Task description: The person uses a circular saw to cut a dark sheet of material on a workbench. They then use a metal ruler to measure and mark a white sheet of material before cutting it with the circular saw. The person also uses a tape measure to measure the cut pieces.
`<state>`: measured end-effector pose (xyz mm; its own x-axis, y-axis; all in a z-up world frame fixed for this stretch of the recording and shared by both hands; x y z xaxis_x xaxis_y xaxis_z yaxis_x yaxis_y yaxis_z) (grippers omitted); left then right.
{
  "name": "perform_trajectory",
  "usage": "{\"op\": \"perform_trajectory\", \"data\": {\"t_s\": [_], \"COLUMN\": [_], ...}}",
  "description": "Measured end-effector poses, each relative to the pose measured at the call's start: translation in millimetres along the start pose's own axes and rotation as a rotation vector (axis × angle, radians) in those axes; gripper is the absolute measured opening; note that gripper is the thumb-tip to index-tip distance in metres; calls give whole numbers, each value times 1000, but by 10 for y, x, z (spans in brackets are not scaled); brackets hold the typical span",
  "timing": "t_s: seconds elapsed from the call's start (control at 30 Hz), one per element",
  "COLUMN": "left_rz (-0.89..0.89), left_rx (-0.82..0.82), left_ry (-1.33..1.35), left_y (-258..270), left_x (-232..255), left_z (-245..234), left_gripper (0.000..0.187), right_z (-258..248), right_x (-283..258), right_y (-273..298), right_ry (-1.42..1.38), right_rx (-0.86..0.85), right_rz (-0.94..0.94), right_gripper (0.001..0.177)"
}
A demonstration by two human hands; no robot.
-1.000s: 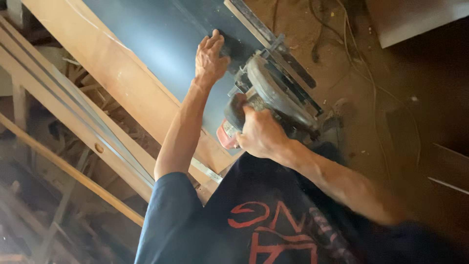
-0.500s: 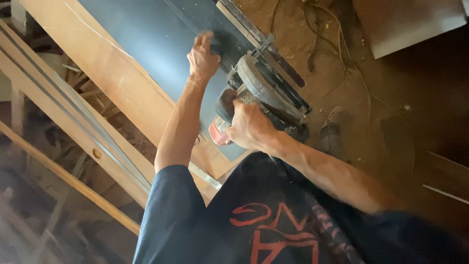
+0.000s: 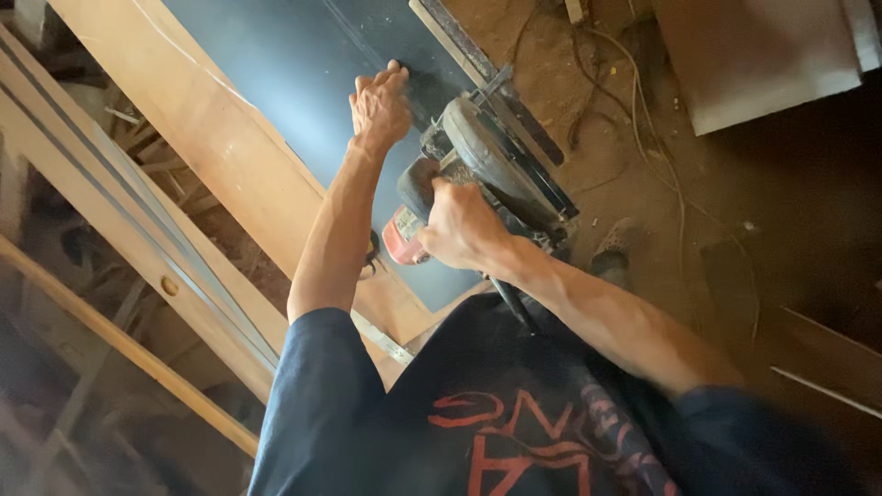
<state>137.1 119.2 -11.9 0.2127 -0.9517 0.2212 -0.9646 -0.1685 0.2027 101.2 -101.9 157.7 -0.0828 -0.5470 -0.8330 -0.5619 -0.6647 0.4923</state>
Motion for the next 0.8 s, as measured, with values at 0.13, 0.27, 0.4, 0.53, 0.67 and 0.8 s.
{"op": "perform_trajectory", "data": {"t_s": [0.13, 0.27, 0.4, 0.53, 0.67, 0.8], "left_rz": [11, 13, 23, 25, -93, 36], "left_rx": [26, -16, 56, 16, -65, 556], "left_ry": [56, 63, 116, 149, 240, 880], "left_y": [-61, -130, -176, -284, -231, 349], "left_x": [-118, -213, -377, -603, -873, -1027], "left_z": [15, 44, 45, 252, 506, -84], "left_gripper": [53, 61, 58, 70, 71, 48], "right_z": [66, 130, 200, 238, 328, 583], "right_x": [-52, -85, -84, -98, -66, -126], "right_y": [-201, -428, -603, -718, -731, -808], "right_ry": [-13, 24, 23, 44, 64, 400], "right_rx": [-18, 44, 64, 65, 28, -66], "right_rz": [-42, -80, -100, -114, -78, -137], "right_gripper": [29, 24, 24, 21, 18, 27]}}
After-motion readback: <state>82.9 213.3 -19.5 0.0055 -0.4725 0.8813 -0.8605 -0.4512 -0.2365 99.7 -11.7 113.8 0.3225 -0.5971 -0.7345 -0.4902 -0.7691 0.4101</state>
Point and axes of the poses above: each hand's wrist, its own y-axis away from the middle knuckle, its own z-axis out of the palm, x = y × z, the point moved 10 cm from there along -y, towards the middle knuckle, and after that the axes turned 15 degrees about z, right-handed, at the moved point
